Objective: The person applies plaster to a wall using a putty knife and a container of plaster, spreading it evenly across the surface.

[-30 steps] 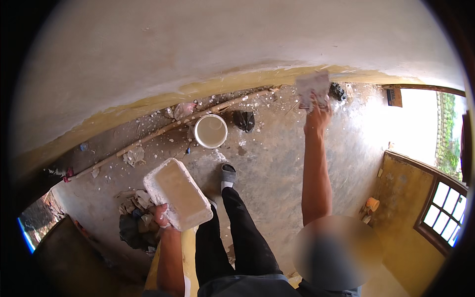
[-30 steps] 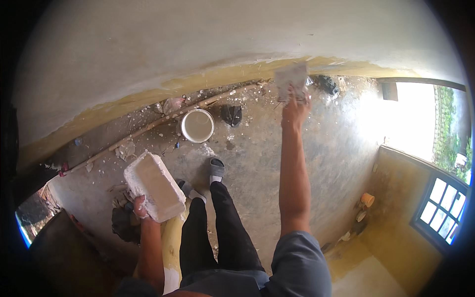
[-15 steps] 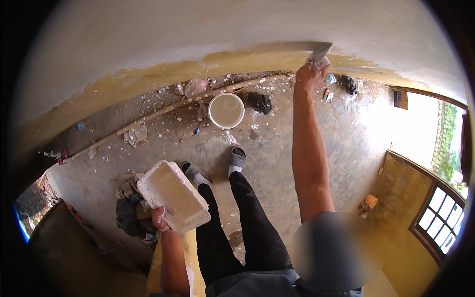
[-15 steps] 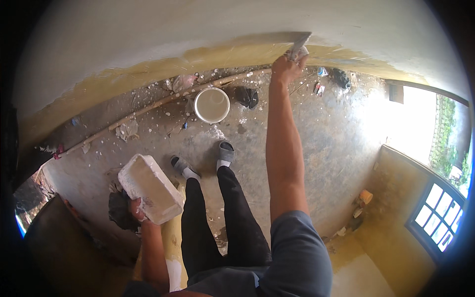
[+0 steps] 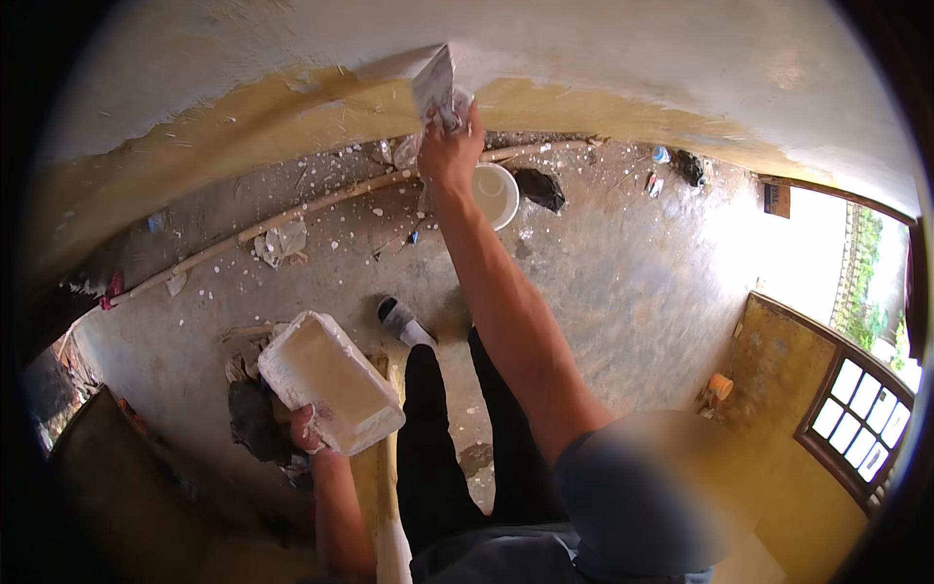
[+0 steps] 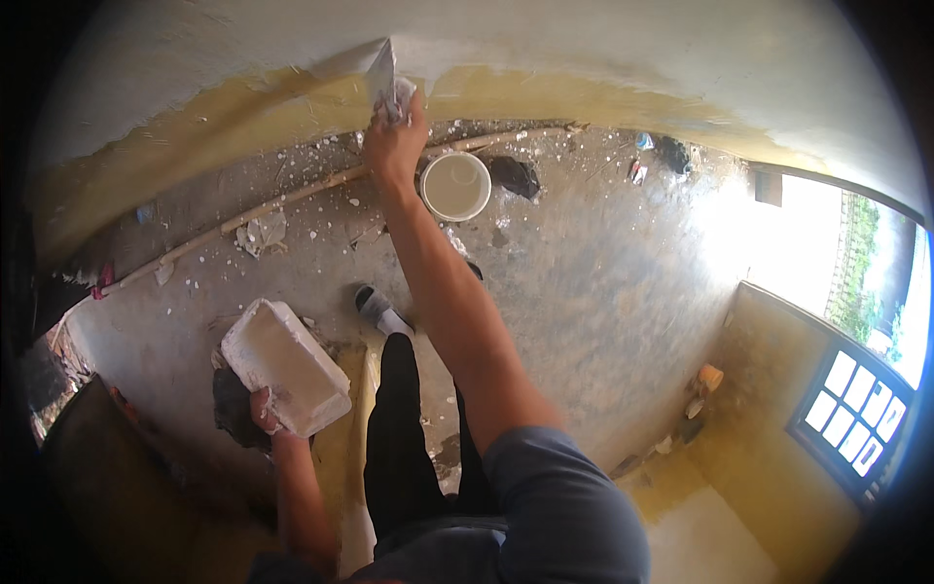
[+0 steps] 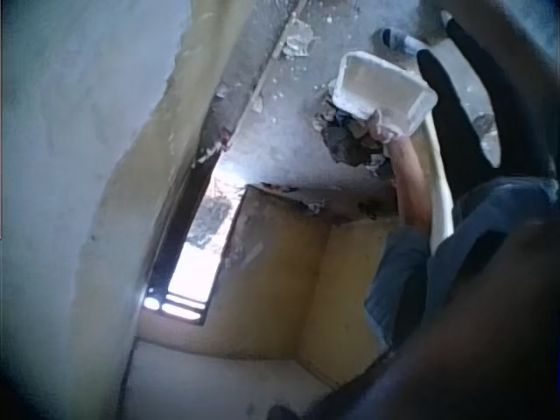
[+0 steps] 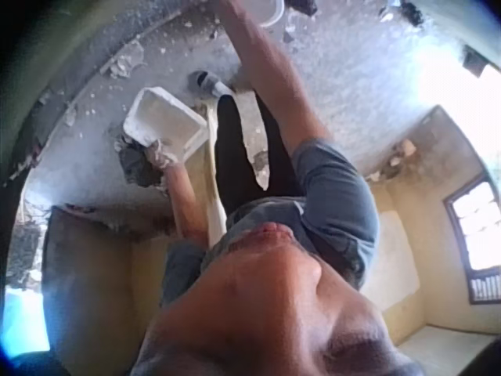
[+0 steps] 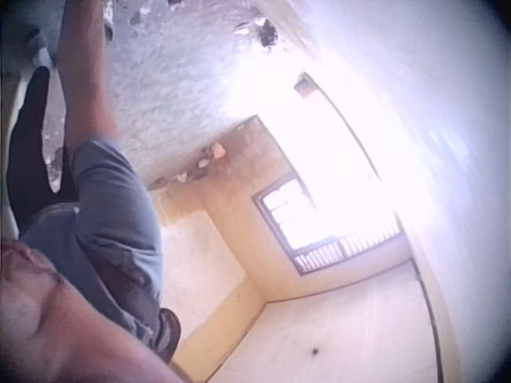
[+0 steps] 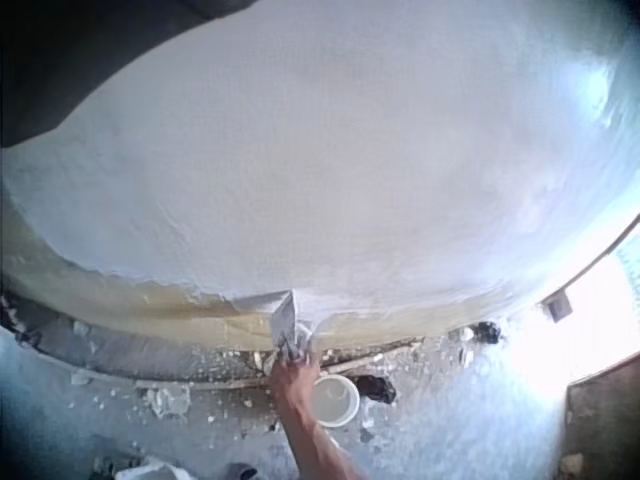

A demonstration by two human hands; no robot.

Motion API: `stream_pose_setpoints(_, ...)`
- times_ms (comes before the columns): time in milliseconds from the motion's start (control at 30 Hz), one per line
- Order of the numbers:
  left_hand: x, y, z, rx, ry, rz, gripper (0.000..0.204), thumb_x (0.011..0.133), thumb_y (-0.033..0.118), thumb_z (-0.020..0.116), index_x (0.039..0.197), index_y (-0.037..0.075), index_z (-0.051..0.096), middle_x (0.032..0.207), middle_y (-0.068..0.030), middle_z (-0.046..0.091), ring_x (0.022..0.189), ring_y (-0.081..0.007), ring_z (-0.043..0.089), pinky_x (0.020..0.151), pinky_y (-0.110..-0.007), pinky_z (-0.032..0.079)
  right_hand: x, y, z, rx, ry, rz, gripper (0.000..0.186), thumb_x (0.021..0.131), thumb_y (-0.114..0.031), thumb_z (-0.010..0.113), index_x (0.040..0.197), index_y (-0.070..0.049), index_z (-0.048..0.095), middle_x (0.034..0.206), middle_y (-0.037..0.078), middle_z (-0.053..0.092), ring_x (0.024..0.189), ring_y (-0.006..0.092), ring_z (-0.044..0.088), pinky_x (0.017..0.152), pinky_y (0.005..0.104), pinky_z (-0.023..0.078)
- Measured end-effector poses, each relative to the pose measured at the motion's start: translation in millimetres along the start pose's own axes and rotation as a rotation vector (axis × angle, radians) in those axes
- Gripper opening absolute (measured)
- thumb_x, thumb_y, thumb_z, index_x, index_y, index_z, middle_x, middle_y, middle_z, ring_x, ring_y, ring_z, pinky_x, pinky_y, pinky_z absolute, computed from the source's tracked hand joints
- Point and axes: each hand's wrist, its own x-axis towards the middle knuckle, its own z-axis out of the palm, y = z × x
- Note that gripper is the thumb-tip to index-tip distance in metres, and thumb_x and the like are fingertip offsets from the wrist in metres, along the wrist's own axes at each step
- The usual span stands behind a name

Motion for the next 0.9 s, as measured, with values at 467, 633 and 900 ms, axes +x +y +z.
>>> stream_pose_setpoints(467,-8.4,-17.2,-13.9,0.014,0.068,0.063,0.065,0.066,0.016,0.055,0.127,0.004,0.036,0.120,-0.0139,0.047,0.111,-0.0327,0.045,0.095,-0.046,0.036,116.9,7.3,-131.5,0.741,-0.067,0.469,0.023,0.077,-0.001,0.052,0.100,-0.004,0.054,0.082,0.007,0.055,0.070,0.0182,0.054,0.056,0.0308,0.047)
stream_pose_setpoints(633,0.0,-64.8,70.4,0.126,-0.242,0.048,0.066,0.066,0.016,0.055,0.128,0.003,0.035,0.121,-0.0147,0.047,0.113,-0.0339,0.044,0.097,-0.047,0.034,125.6,8.0,-153.9,0.771,0.244,0.717,0.028,0.077,0.000,0.051,0.105,-0.003,0.050,0.096,0.011,0.054,0.079,0.0255,0.058,0.059,0.0374,0.053)
stream_pose_setpoints(900,0.2,-108.9,118.1,0.068,-0.206,-0.046,0.070,0.066,0.016,0.053,0.130,0.003,0.029,0.125,-0.0163,0.042,0.115,-0.0344,0.042,0.097,-0.047,0.034,147.1,0.7,-202.3,0.673,0.196,0.480,0.025,0.077,0.002,0.050,0.102,-0.001,0.046,0.090,0.014,0.053,0.070,0.0249,0.058,0.061,0.0380,0.055)
